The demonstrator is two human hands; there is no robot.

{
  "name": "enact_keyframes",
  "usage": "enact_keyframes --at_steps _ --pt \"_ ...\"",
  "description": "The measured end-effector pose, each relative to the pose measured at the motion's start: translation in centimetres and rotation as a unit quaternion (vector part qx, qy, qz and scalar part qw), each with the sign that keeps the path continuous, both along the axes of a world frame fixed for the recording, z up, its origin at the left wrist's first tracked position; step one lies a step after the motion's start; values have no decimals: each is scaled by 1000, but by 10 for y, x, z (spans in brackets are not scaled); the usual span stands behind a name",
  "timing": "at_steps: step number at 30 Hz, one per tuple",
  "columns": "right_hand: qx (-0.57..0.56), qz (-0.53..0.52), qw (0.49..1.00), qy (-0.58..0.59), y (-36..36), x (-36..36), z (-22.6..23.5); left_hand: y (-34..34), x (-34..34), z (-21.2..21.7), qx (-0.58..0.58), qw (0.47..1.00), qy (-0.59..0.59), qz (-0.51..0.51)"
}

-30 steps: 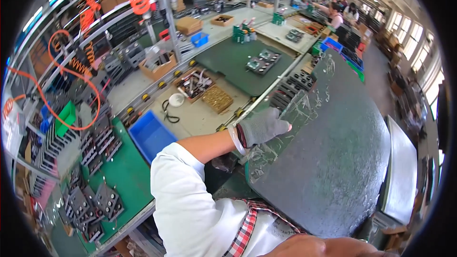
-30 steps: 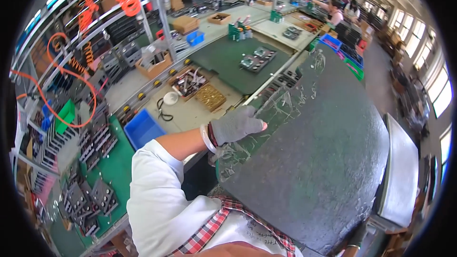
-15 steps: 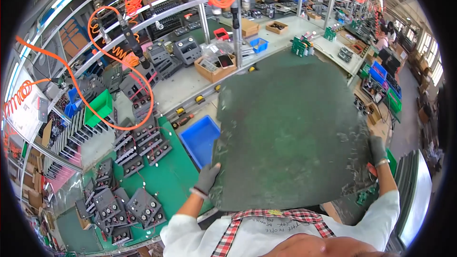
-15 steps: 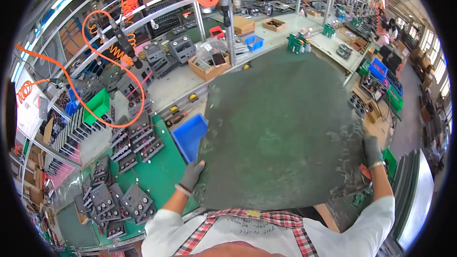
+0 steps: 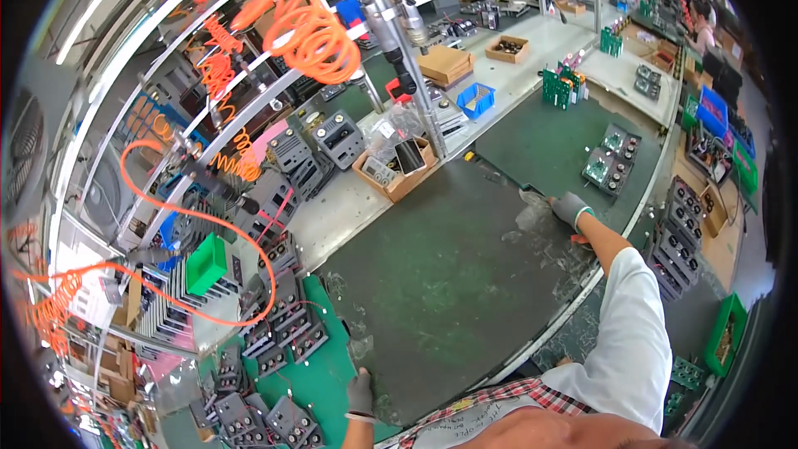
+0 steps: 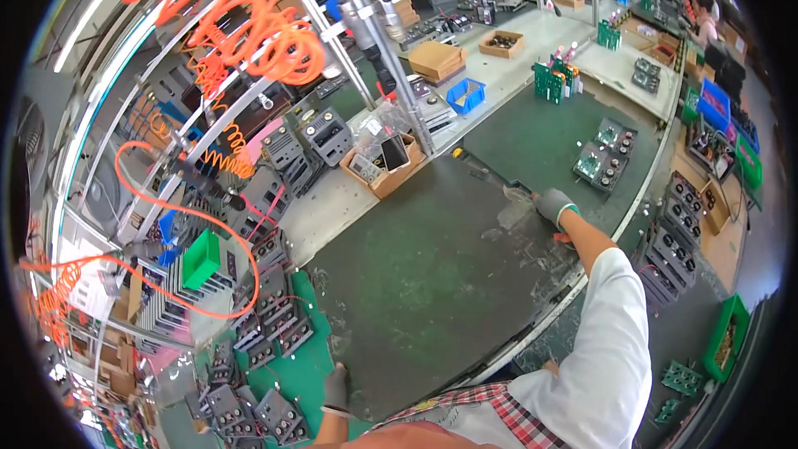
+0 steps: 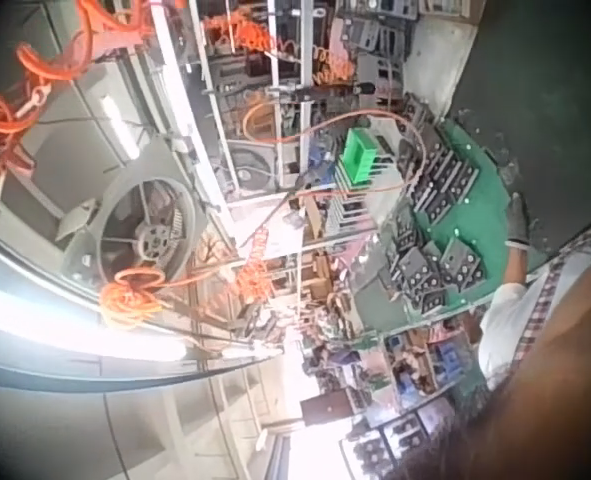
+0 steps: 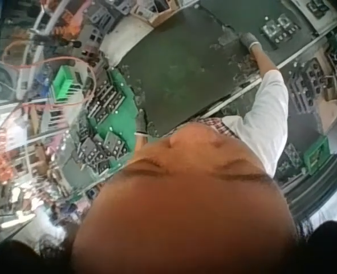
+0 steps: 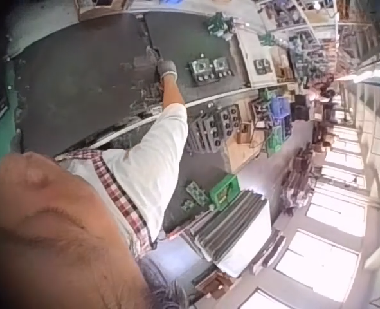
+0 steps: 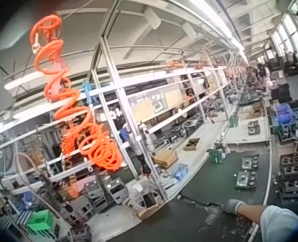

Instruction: Assembling electrical control panels by attaching components and circuit boards.

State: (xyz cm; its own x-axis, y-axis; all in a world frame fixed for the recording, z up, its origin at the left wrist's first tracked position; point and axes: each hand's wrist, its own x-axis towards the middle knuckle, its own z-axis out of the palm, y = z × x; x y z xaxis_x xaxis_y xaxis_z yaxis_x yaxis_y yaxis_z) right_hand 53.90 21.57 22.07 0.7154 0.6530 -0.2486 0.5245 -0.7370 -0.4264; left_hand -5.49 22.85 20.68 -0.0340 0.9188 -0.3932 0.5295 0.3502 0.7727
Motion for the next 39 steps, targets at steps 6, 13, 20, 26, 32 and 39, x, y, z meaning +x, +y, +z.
enact_keyframes --at_steps 6,13,20,26,32,39 --pt "-58 -23 997 37 -6 54 -18 -11 66 -26 7 999 40 30" --pt "-37 -41 998 34 -16 99 -38 -9 104 -52 -17 999 16 33" --pt "-3 -98 994 -44 -28 169 -42 5 199 -49 -69 979 137 -131" --pt "153 -61 986 -1 1 112 -10 17 236 -125 -80 962 184 -185" --pt "224 52 961 156 4 -42 -59 35 288 -115 -298 930 -68 -205" --pt "239 159 955 -74 -54 -172 -151 59 341 -119 -331 881 -104 -322"
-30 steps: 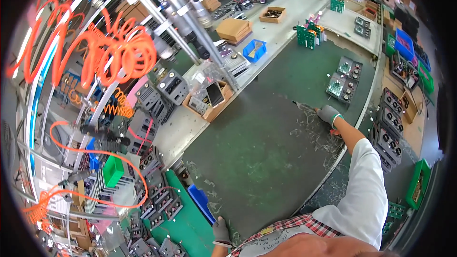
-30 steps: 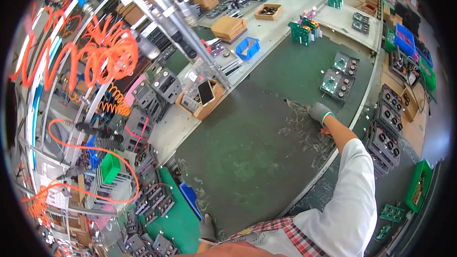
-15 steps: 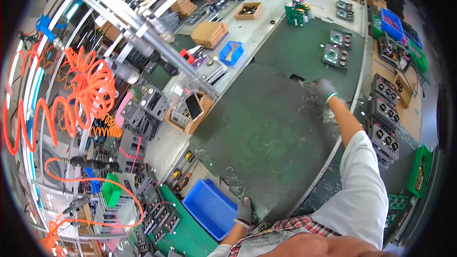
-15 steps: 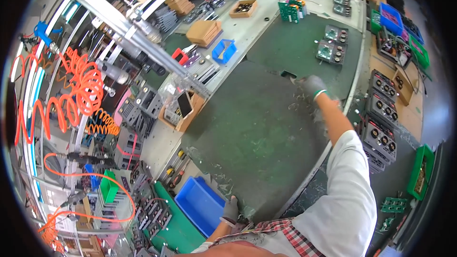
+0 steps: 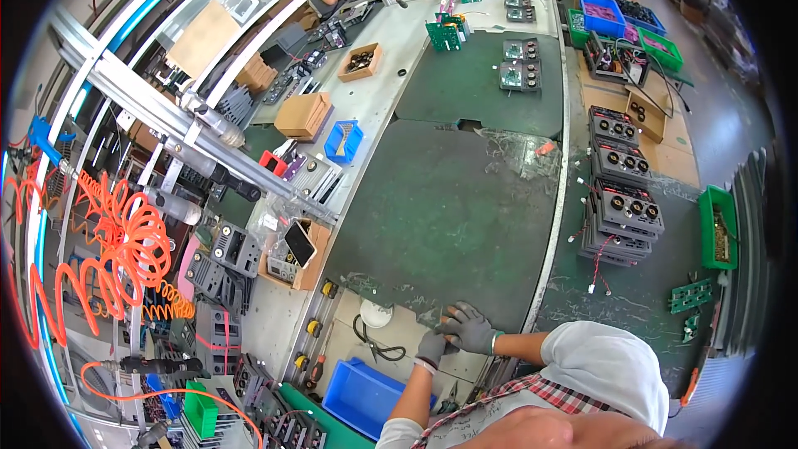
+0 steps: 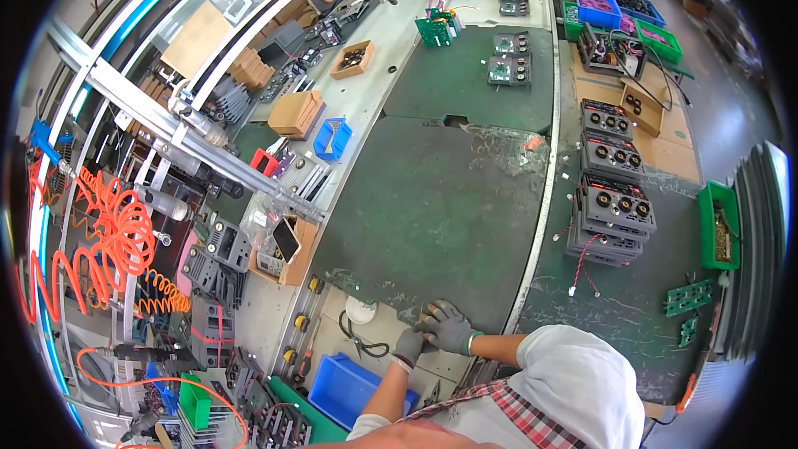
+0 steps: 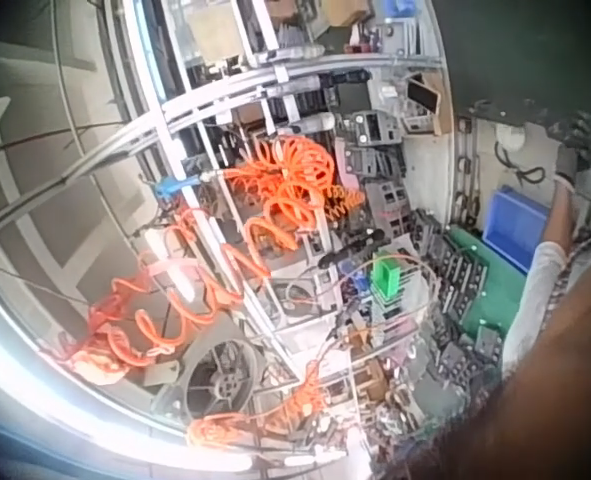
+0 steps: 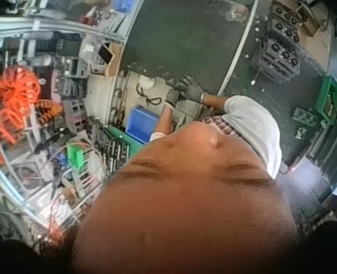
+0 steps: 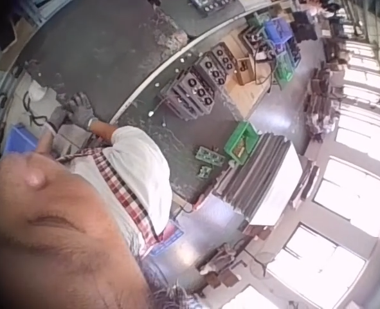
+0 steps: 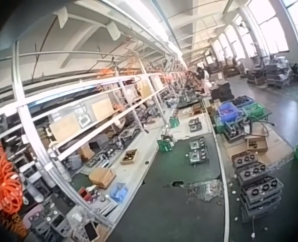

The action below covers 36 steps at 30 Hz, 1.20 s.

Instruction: Assembling electrical control panels by attaching components and circuit boards.

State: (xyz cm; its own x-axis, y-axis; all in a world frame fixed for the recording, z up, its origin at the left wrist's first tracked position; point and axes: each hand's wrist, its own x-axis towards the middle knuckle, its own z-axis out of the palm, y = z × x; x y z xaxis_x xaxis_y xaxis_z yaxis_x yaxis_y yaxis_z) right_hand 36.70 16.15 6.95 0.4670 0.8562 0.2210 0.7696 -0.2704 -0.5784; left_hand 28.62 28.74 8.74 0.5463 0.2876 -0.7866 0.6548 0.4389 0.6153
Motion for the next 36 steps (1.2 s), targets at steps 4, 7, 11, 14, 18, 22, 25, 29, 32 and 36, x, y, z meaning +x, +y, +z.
enact_keyframes --at_steps 4,7,11,14,18,22,25,29,32,36 --pt "-63 25 993 -95 -7 26 19 20 20 -22 -10 994 -24 -103" --pt "-110 41 984 -136 -5 57 25 4 32 -21 183 970 -46 -156" --pt "-160 -2 964 -210 -3 115 -10 -16 18 -30 379 894 -42 -236" --pt "-232 -48 959 -155 3 165 10 -23 -29 -45 192 966 -81 -156" --pt "-297 -156 939 -79 1 236 28 -51 -80 -33 52 995 -81 -8" --pt "-317 -247 915 -45 -8 287 34 -63 -101 -21 -30 999 -36 21" --pt "-326 -247 911 -46 -7 297 33 -65 -101 -25 -27 1000 9 -13" --pt "-290 -239 926 -38 -5 277 21 -73 -89 -14 16 997 -18 -79" --pt "-307 -229 923 -27 -8 244 26 -81 -83 -7 25 994 -40 -94" --pt "-288 -190 939 -14 -5 174 40 -78 -130 -40 107 975 -49 -187"
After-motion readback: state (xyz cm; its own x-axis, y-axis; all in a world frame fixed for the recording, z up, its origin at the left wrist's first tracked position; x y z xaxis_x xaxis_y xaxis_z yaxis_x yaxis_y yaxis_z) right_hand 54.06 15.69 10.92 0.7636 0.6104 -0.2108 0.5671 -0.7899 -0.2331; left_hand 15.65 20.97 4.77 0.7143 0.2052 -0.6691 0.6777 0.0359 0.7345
